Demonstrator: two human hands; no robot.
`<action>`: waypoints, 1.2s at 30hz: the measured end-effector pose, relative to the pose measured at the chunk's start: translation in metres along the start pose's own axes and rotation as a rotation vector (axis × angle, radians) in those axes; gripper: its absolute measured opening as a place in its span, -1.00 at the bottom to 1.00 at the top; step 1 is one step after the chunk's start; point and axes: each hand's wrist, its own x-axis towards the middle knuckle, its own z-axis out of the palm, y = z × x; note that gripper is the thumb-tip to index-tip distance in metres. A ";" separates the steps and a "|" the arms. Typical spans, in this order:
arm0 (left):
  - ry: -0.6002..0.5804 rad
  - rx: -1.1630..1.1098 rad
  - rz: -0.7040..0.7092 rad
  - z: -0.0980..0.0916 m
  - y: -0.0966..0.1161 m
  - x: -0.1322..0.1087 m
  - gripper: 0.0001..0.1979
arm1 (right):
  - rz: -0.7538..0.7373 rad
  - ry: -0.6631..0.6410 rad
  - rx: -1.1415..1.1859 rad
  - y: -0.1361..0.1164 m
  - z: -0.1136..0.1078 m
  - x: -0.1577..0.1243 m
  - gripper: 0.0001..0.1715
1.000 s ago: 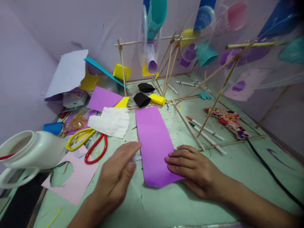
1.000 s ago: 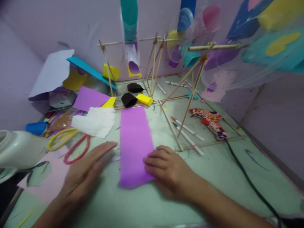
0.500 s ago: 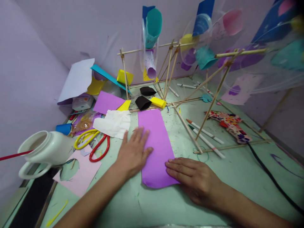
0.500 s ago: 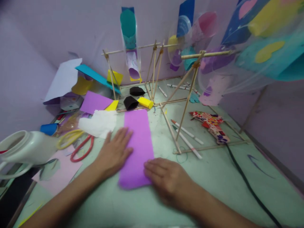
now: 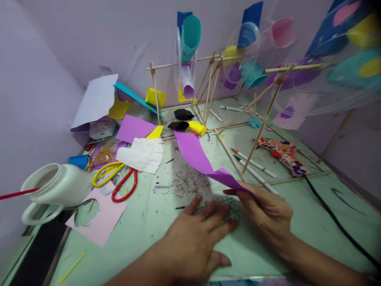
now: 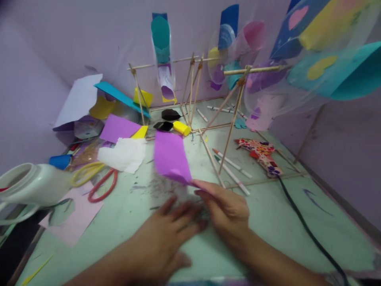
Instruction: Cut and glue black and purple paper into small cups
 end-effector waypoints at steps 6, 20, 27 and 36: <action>-0.006 0.185 -0.423 -0.025 -0.067 -0.014 -0.51 | -0.135 -0.136 -0.004 0.005 -0.005 0.001 -0.64; 0.221 -0.091 -0.142 -0.045 -0.035 -0.059 -0.35 | -0.646 -0.577 -0.135 0.003 0.006 -0.001 -0.65; 0.346 -0.145 -0.190 -0.033 -0.029 -0.048 -0.57 | -0.506 -0.582 -0.059 0.001 0.009 0.002 -0.73; 0.620 -0.430 -0.801 -0.018 -0.025 -0.032 -0.73 | -0.110 -0.449 -0.126 0.002 0.024 0.015 -0.72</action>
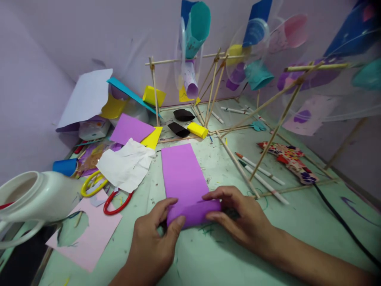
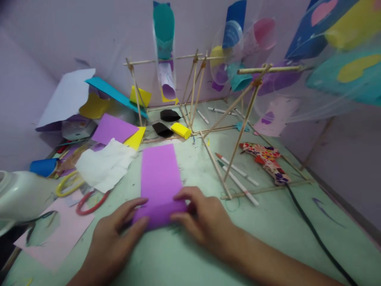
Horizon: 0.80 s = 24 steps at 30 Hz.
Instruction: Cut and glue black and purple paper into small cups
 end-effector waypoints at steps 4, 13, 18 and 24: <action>0.051 -0.095 -0.223 0.006 0.003 0.004 -0.65 | -0.189 0.033 -0.208 0.000 0.000 0.009 -0.86; 0.133 -0.046 0.078 0.003 -0.009 0.008 -0.80 | -0.391 -0.063 -0.446 0.003 -0.002 0.013 -0.50; 0.108 0.055 0.305 -0.002 -0.012 0.006 -0.70 | -0.351 -0.018 -0.417 0.004 -0.001 0.011 -0.56; 0.010 0.095 0.147 -0.001 -0.008 0.013 -0.71 | -0.316 -0.045 -0.387 0.003 -0.001 0.013 -0.59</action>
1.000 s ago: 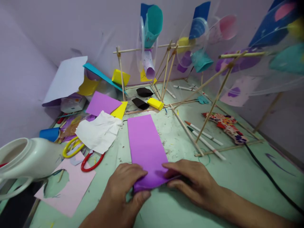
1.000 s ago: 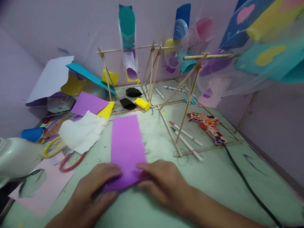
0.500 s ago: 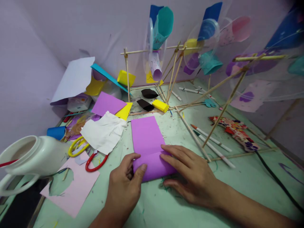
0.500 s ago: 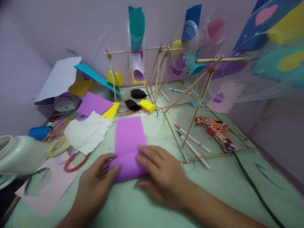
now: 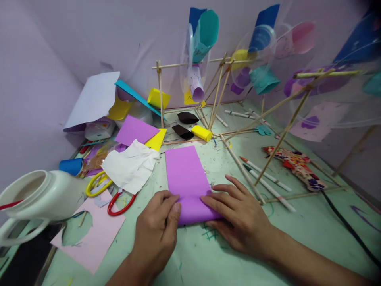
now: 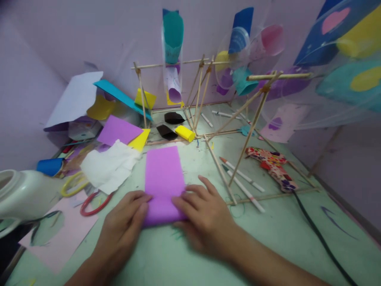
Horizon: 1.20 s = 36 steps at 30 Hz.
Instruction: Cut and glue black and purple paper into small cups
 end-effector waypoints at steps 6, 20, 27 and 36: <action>-0.065 -0.045 -0.077 -0.002 0.001 0.010 -0.69 | 0.051 -0.025 0.134 0.003 0.001 0.007 -0.63; -0.097 0.198 -0.379 -0.014 0.001 0.055 -0.66 | 0.495 -0.398 0.322 0.017 -0.009 0.045 -0.60; -0.119 -0.123 -0.543 -0.013 -0.004 0.058 -0.68 | 0.706 -0.471 0.410 0.021 -0.010 0.050 -0.62; -0.264 -0.306 -0.744 -0.012 -0.002 0.060 -0.68 | 0.690 -0.485 0.486 0.032 -0.006 0.043 -0.59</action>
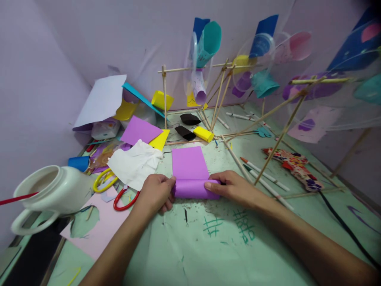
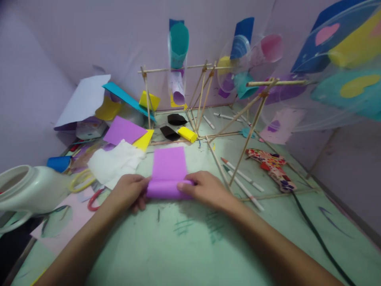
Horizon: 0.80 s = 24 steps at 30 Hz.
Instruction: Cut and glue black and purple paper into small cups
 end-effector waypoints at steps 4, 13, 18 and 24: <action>0.024 -0.202 0.060 0.001 -0.002 0.001 -0.85 | -0.053 -0.035 0.077 0.005 -0.001 -0.001 -0.57; -0.280 -0.821 0.240 0.005 -0.006 -0.006 -0.60 | -0.105 -0.123 0.213 0.005 0.000 -0.008 -0.53; -0.479 -0.896 0.293 0.005 -0.009 -0.013 -0.52 | -0.112 -0.153 0.234 0.000 0.000 -0.010 -0.50; -0.306 -0.835 0.321 0.013 -0.005 -0.023 -0.63 | -0.107 -0.095 0.048 0.000 0.002 -0.013 -0.47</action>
